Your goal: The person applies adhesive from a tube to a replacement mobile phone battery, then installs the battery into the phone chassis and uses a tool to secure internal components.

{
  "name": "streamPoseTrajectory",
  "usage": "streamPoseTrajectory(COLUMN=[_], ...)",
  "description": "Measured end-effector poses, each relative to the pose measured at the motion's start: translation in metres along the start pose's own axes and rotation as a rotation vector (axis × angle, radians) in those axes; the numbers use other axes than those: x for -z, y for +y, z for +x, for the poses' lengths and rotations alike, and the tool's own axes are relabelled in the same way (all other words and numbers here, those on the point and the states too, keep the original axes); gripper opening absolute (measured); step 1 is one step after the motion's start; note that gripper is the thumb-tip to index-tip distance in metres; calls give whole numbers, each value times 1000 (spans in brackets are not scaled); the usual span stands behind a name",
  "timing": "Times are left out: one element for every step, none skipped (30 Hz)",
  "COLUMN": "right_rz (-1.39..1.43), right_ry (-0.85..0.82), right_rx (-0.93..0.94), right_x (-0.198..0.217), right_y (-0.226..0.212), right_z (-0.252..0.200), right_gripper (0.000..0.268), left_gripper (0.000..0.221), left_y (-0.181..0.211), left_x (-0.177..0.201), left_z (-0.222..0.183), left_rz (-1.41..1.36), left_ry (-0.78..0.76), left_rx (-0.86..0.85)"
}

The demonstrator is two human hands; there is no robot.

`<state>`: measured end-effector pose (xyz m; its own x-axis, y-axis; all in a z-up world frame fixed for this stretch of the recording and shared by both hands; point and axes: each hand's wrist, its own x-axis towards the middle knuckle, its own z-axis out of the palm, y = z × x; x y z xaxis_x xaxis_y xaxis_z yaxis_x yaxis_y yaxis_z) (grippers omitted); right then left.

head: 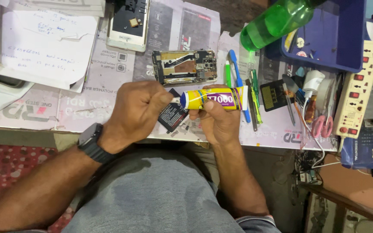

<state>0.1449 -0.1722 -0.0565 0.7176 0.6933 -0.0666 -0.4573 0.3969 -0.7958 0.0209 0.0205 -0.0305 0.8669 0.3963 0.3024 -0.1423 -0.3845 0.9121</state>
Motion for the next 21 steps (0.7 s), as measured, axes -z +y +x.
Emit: streamPoseTrajectory(right_rz=[4, 7, 11, 14, 17, 20, 26, 32, 38, 33, 28, 22, 21, 20, 19, 18, 16, 15, 17, 19, 21], right_ry=[4, 7, 10, 8, 6, 3, -4, -11, -18, -17, -16, -14, -2, 9, 21, 14, 7, -2, -11, -21, -30], right_rx=[1, 3, 5, 6, 7, 5, 9, 12, 15, 16, 17, 20, 15, 15, 15, 27, 39, 47, 46, 47, 48], right_x=[1, 1, 1, 2, 3, 3, 3, 4, 4, 4, 4, 4, 3, 3, 3, 2, 2, 1, 1, 1, 1], right_y=[0, 0, 1, 0, 0, 1, 1, 1, 1, 1, 1, 1, 1, 0, 0, 0, 0, 0, -1, -2, -3], right_z=[-1, 0, 0, 0, 1, 1, 1, 0, 0, 0, 0, 0, 0, 0, 1, 1, 2, 2, 1, 1, 1], right_gripper=[32, 32, 31, 31, 31, 30, 31, 31, 31, 31, 31, 31, 32, 32, 32, 32, 32, 31, 30, 29, 28], left_gripper=[22, 23, 28, 24, 21, 18, 16, 16, 16, 20, 24, 27, 25, 25, 28, 26, 27, 31, 30, 29, 29], left_y=[3, 7, 10, 11, 12, 11, 9, 7, 6, 5, 5, 6, 8, 12, 14, 16, 16, 17, 19, 20, 22], left_x=[2, 5, 7, 7, 7, 6, 3, 0, -2, -2, -2, -2, 1, 6, 8, 7, 5, 4, 5, 7, 8], left_z=[2, 3, 5, 6, 5, 4, 4, 3, 2, 2, 3, 4, 3, 2, 2, 5, 7, 7, 7, 6, 6], left_rz=[-30, -59, -88, -70, -52, -35, 32, 98, 164, 174, 183, 190, 146, 103, 59, 125, 191, 259, 242, 226, 210], left_ry=[-40, -80, -120, -105, -92, -78, -52, -25, 2, -6, -14, -24, -55, -87, -120, -100, -80, -57, -52, -47, -43], left_rx=[5, 8, 12, -72, -156, -237, -250, -260, -271, -212, -153, -97, -71, -49, -27, -73, -120, -163, -166, -172, -178])
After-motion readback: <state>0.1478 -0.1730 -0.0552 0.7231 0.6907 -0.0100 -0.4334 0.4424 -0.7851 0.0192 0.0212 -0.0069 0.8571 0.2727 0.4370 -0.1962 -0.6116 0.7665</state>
